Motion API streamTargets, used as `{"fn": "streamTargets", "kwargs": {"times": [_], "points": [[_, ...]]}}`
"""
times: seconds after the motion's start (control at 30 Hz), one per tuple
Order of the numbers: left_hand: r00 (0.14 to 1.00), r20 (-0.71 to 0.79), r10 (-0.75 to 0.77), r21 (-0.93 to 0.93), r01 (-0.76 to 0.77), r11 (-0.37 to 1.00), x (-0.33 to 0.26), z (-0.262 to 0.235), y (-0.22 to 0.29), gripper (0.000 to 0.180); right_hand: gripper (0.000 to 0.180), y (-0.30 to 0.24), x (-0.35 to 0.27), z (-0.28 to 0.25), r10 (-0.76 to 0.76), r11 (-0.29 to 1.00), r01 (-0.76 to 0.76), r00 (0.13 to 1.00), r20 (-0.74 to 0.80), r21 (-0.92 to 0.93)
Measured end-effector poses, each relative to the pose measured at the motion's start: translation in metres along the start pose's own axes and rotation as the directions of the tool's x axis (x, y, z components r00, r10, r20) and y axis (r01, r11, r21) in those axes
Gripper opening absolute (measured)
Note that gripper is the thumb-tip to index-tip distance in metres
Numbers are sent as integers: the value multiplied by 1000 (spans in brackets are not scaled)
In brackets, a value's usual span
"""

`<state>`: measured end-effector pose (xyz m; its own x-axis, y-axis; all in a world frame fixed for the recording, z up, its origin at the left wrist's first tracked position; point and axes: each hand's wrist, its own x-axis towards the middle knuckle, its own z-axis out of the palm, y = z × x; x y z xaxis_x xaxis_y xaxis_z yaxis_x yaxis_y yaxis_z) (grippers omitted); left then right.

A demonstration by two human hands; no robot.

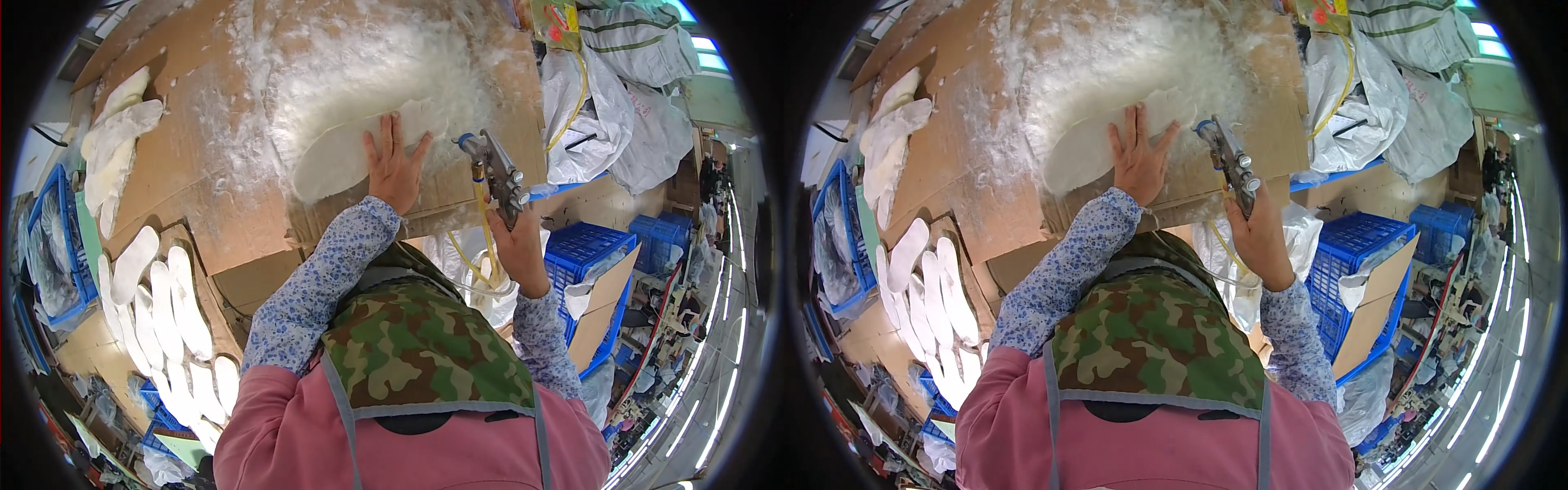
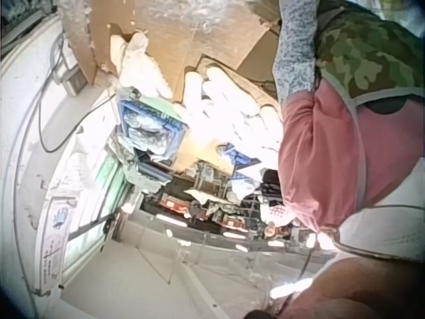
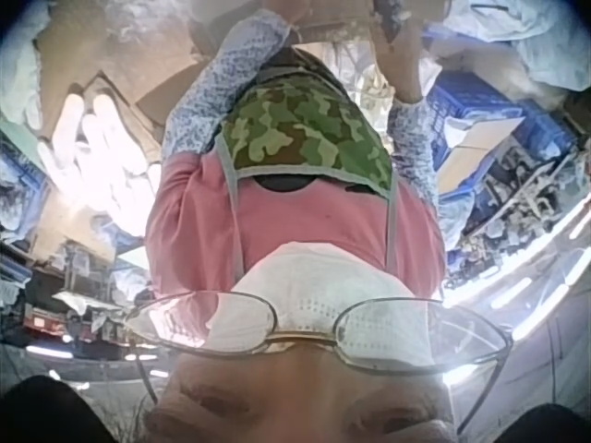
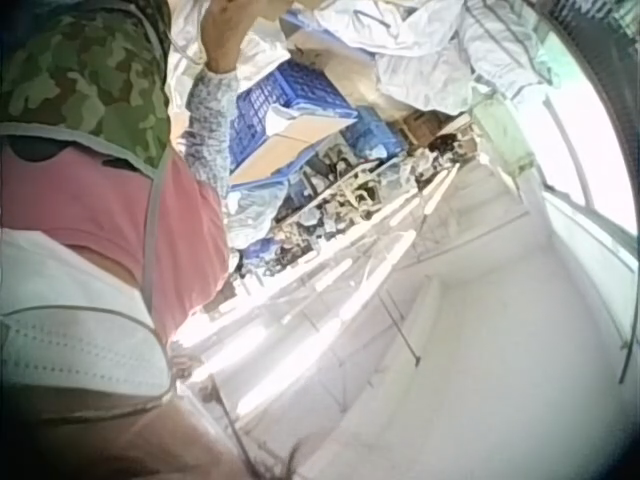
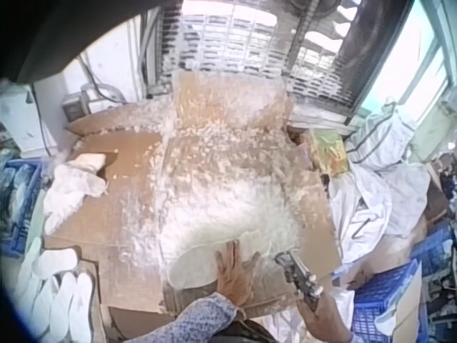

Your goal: The person is using a spray gun to apply a coating or adhesive to white shoe insole components laid out on a table.

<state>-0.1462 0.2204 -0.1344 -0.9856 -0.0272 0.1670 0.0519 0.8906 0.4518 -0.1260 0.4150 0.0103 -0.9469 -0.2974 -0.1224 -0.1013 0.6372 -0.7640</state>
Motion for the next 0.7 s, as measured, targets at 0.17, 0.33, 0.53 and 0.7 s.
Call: {"fn": "streamTargets", "kwargs": {"times": [0.17,0.33,0.53,0.7], "points": [[1000,5,-10,-9,10,1000,-2,-1,0,52,28,-15,-2,6,-1,999,-2,999,47,54],[1000,-26,-17,-76,15,997,-9,-8,2,57,26,-21,-4,12,6,999,-9,995,96,32],[995,-18,-100,-17,100,995,-31,-27,-12,57,27,-28,-2,19,-12,1000,11,991,130,12],[991,-10,-135,-20,135,991,-60,-47,-26,60,29,-27,1,33,-36,998,27,982,184,53]]}}
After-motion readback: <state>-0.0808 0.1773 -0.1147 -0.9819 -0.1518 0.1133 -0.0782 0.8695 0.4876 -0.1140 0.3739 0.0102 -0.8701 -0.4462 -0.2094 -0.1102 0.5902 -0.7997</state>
